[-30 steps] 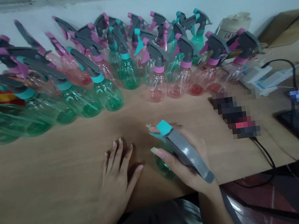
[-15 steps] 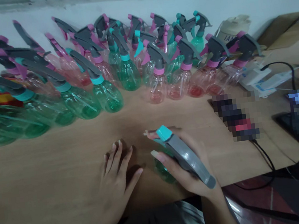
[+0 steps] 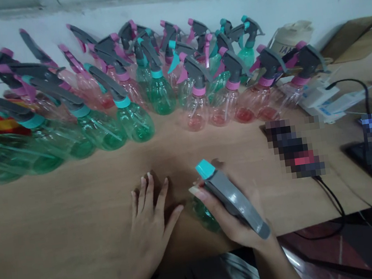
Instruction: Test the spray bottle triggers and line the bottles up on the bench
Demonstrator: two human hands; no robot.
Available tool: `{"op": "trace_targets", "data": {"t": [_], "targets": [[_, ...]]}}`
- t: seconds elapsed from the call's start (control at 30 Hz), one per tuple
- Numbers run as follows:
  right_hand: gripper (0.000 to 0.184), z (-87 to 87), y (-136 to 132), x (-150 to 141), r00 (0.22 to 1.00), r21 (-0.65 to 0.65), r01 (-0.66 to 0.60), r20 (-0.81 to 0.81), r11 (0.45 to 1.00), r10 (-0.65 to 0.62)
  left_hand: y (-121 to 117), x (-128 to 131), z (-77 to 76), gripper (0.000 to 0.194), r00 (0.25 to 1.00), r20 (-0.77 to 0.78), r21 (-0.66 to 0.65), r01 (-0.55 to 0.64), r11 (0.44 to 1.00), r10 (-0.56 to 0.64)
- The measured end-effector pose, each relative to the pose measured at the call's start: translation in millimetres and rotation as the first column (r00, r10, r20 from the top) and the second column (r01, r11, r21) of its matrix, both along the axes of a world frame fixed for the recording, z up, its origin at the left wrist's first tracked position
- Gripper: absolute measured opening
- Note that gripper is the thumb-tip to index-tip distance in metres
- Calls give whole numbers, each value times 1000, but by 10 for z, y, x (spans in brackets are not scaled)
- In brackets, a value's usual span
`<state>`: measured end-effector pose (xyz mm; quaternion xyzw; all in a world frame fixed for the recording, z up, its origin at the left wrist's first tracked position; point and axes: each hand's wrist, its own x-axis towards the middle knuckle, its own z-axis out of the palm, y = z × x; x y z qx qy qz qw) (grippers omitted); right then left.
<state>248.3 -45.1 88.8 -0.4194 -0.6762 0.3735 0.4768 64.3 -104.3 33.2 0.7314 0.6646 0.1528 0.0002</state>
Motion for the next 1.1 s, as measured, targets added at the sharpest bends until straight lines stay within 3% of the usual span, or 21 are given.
{"op": "trace_targets", "data": {"t": [0.07,0.23,0.33,0.5,0.93,1.1], "targets": [[8,37,-16,-2,1000,21,-8,20,1000,8,-10,-24,-1,55,1000,-14,-1,12,1000,-12],[32,152,-77,-7,997,74,-50,64,996,45,-16,-69,-15,57,999,-35,-3,39,999,-39],[38,142,-75,4,995,111,-46,94,993,36,-15,-71,-21,57,998,-42,-4,37,999,-37],[43,115,-77,35,989,68,-73,130,995,64,-22,-66,-26,58,998,-55,-4,37,999,-37],[34,79,-78,27,992,75,-21,127,997,12,-27,-81,-33,55,999,-28,2,44,999,-44],[8,93,-53,-3,997,76,2,74,997,-8,-22,-78,-18,56,998,-35,-2,48,999,-48]]}}
